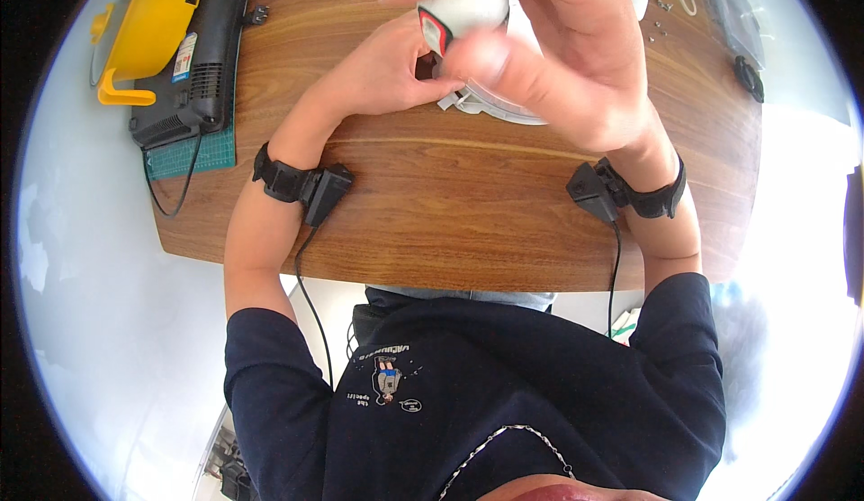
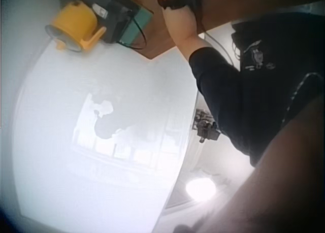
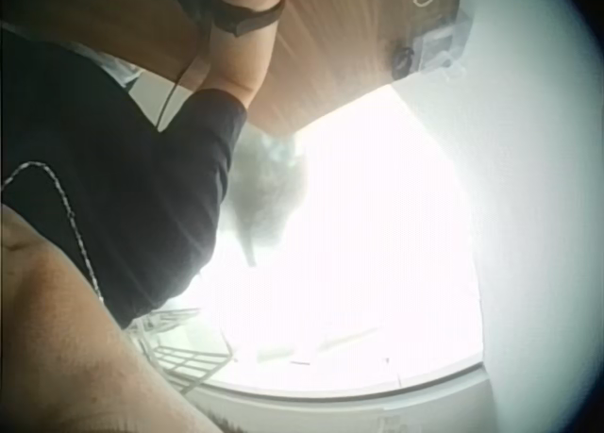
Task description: The person disassembles a white rice cooker on a wooden table. They use a screwdriver to remove screws from the lid and base, then separate the plastic components and expose the internal heating element and wiring.
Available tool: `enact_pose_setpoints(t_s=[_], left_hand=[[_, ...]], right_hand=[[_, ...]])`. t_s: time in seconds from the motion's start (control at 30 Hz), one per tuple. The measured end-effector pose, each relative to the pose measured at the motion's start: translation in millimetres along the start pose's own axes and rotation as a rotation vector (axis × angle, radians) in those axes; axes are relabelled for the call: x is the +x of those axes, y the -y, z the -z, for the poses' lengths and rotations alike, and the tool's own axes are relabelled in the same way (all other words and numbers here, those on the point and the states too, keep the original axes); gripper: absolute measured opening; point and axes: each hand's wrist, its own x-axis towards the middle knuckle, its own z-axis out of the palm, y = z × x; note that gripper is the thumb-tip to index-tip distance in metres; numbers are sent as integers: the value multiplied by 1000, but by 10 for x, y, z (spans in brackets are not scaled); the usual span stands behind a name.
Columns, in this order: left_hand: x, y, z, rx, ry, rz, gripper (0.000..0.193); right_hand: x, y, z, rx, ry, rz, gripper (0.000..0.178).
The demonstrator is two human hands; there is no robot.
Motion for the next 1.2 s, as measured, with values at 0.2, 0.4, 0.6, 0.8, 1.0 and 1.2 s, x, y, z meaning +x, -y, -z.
enact_pose_setpoints(t_s=[0.2, 0.4, 0.6, 0.8, 1.0, 1.2], left_hand=[[-24, 69, -58, -168, 29, 85, 31], [-19, 162, -83, -94, 11, -1, 40], [-38, 4, -37, 14, -56, -110, 37], [-57, 29, -63, -144, -12, 28, 32], [-3, -3, -3, 32, -21, -166, 35], [-49, -68, 1, -60, 15, -26, 38]], right_hand=[[-22, 21, 2, 257, 22, -88, 50], [-25, -237, 104, -36, 89, 51, 47], [-54, -33, 52, 352, 12, -146, 55], [-49, -5, 48, -81, 32, -76, 56], [-69, 21, -34, 433, -140, -220, 48], [-114, -161, 53, 232, 16, -106, 38]])
